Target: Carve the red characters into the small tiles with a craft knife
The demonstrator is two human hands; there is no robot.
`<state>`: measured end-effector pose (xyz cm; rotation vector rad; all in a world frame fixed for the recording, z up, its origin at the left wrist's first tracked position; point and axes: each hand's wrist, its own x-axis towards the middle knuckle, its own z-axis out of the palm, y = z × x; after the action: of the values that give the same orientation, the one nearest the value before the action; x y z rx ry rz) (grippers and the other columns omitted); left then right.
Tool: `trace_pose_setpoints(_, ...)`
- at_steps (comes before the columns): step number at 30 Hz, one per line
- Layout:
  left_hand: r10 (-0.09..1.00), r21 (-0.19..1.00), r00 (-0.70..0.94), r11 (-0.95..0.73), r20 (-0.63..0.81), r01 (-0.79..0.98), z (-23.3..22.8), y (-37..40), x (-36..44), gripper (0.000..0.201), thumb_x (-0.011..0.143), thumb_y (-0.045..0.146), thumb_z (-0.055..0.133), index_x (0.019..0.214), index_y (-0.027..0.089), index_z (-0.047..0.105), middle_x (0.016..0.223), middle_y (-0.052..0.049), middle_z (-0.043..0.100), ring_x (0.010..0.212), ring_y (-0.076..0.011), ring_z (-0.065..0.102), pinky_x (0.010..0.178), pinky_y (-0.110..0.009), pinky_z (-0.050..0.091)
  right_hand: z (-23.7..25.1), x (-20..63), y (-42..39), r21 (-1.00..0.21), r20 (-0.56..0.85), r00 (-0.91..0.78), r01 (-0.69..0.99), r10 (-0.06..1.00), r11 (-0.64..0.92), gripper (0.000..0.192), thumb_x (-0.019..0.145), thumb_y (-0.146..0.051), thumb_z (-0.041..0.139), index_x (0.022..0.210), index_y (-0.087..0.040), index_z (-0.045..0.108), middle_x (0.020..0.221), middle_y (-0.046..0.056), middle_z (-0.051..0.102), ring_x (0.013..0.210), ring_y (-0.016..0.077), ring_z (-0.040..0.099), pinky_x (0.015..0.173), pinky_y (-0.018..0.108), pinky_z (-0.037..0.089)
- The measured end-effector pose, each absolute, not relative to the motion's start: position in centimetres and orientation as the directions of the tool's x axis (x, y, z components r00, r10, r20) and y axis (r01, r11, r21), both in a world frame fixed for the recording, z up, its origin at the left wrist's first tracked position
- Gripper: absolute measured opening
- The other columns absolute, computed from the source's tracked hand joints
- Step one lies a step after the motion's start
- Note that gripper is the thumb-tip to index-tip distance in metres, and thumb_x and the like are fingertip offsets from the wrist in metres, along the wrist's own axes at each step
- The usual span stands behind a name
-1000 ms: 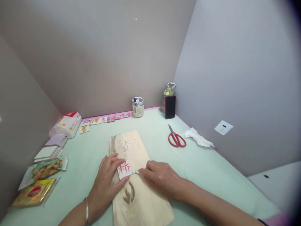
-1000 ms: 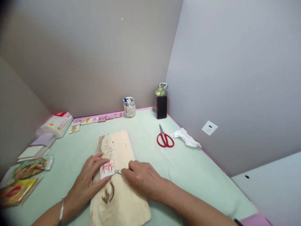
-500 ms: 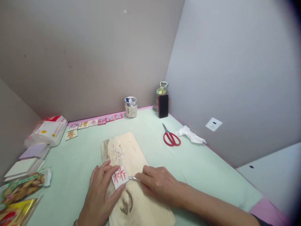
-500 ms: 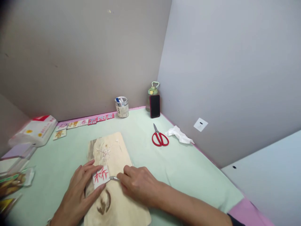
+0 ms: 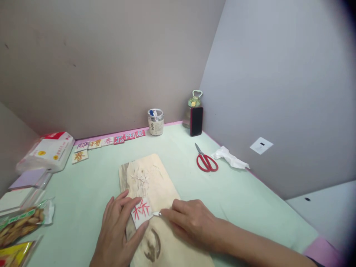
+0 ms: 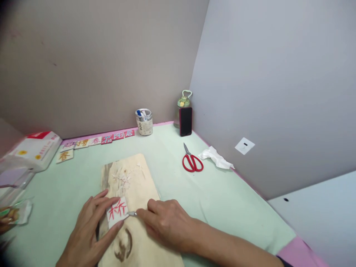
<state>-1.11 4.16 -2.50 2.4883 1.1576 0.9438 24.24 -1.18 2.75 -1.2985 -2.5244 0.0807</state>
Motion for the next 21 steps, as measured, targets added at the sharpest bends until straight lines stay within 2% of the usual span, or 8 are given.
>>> trace_pose_setpoints(6, 0.748, 0.453, 0.477, -0.661, 0.461, 0.598, -2.12, 4.13, -0.82, 0.037, 0.095, 0.034, 0.057, 0.130, 0.030, 0.047, 0.118, -0.009, 0.054, 0.130, -0.0360, 0.045, 0.101, -0.067, 0.041, 2.57, 23.72, -1.38, -0.154, 0.274, -0.523, 0.805, 0.807, 0.573, 0.021, 0.097, -0.016, 0.046, 0.110, -0.019, 0.062, 0.075, -0.001, 0.060, 0.055, 0.0129, 0.046, 0.048, 0.028, 0.023)
trace_pose_setpoints(17, 0.767, 0.489, 0.448, -0.639, 0.459, 0.593, -1.94, 3.98, -0.67, 0.033, 0.094, 0.035, 0.058, 0.126, 0.031, 0.049, 0.116, -0.008, 0.054, 0.131, -0.0359, 0.046, 0.103, -0.067, 0.040, 2.57, 23.25, -1.51, -0.127, 0.290, -0.515, 0.814, 0.806, 0.566, 0.018, 0.098, -0.014, 0.046, 0.109, -0.019, 0.060, 0.075, -0.001, 0.058, 0.054, 0.0132, 0.047, 0.047, 0.029, 0.024)
trace_pose_setpoints(21, 0.760, 0.479, 0.444, -0.646, 0.475, 0.594, -2.18, 4.00, -0.75, 0.035, 0.094, 0.035, 0.058, 0.128, 0.031, 0.049, 0.114, -0.007, 0.055, 0.130, -0.0362, 0.048, 0.102, -0.068, 0.041, 2.97, 23.43, -1.50, -0.178, 0.234, -0.523, 0.806, 0.819, 0.565, 0.020, 0.098, -0.015, 0.045, 0.112, -0.019, 0.059, 0.079, 0.000, 0.059, 0.057, 0.0131, 0.049, 0.048, 0.028, 0.027)
